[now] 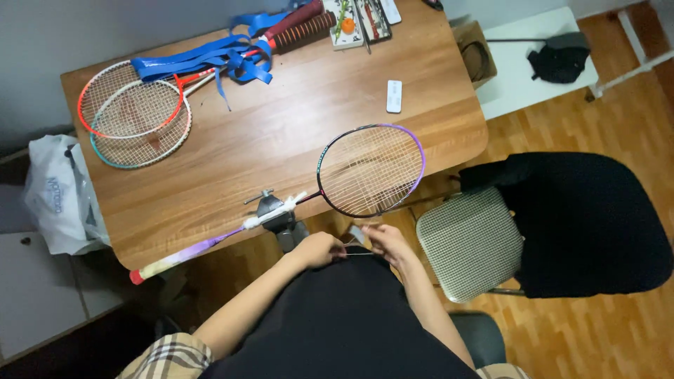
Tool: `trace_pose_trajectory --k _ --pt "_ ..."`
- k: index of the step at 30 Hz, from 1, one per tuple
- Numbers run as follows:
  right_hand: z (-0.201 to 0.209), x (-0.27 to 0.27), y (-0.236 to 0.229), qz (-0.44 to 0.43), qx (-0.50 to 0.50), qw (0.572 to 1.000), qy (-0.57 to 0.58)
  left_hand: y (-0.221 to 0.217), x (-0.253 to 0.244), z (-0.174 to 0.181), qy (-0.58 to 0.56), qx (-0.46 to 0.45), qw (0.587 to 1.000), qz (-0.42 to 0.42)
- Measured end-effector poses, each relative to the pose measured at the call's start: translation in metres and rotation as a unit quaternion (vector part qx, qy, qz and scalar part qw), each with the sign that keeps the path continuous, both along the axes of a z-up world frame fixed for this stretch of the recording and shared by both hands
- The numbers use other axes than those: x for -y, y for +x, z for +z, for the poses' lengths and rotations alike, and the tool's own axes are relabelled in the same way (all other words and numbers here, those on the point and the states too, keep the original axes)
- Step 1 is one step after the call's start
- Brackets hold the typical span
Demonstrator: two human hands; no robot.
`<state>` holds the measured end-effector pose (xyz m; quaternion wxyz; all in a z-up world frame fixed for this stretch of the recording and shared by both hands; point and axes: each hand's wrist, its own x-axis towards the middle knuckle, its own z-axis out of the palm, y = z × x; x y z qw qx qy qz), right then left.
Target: The person wraps a blue overgrip around the handle of a badminton racket held in a small vise on the table, smoothing it as they wind it down the handle. They then thread string through the racket grommets, pull the string taut by hand across the frame, and work the string ends to tension and secure the strings.
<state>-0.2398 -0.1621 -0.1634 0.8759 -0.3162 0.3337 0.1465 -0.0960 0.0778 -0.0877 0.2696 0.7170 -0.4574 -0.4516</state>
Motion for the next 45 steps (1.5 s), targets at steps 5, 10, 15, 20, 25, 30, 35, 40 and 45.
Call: trace_pose_trajectory --k 5,10,15,20,25,30,35,40,45 --pt "-0.006 0.013 -0.013 0.279 -0.037 0.875 -0.393 -0.012 0.032 -0.001 -0.031 -0.031 0.991 0.125" --pt "-0.038 0.030 -0.044 0.471 -0.101 0.692 -0.538 -0.029 0.067 0.016 -0.041 -0.388 0.882 0.264" --pt "-0.110 0.044 -0.086 0.397 -0.069 0.742 -0.535 -0.064 0.060 -0.062 -0.117 -0.408 0.870 0.253" --pt "-0.053 0.039 -0.054 0.388 -0.016 0.811 -0.437 -0.079 0.048 -0.043 -0.085 -0.177 0.952 0.234" --pt "0.089 0.028 0.008 0.357 0.126 0.874 -0.305 -0.103 0.042 -0.058 -0.017 -0.034 0.992 0.117" --pt "0.091 0.037 0.013 0.135 0.128 0.982 -0.022 -0.114 0.019 -0.102 0.301 0.073 0.950 0.049" --pt "0.034 0.058 -0.022 0.089 0.060 0.993 -0.042 -0.078 -0.007 -0.068 0.379 0.061 0.908 0.167" --pt "-0.005 0.070 -0.062 0.108 -0.002 0.986 -0.127 -0.069 0.007 -0.104 0.260 0.023 0.946 0.195" --pt "-0.042 0.080 -0.089 0.316 -0.033 0.807 -0.497 -0.059 0.078 -0.034 -0.040 -0.320 0.882 0.344"
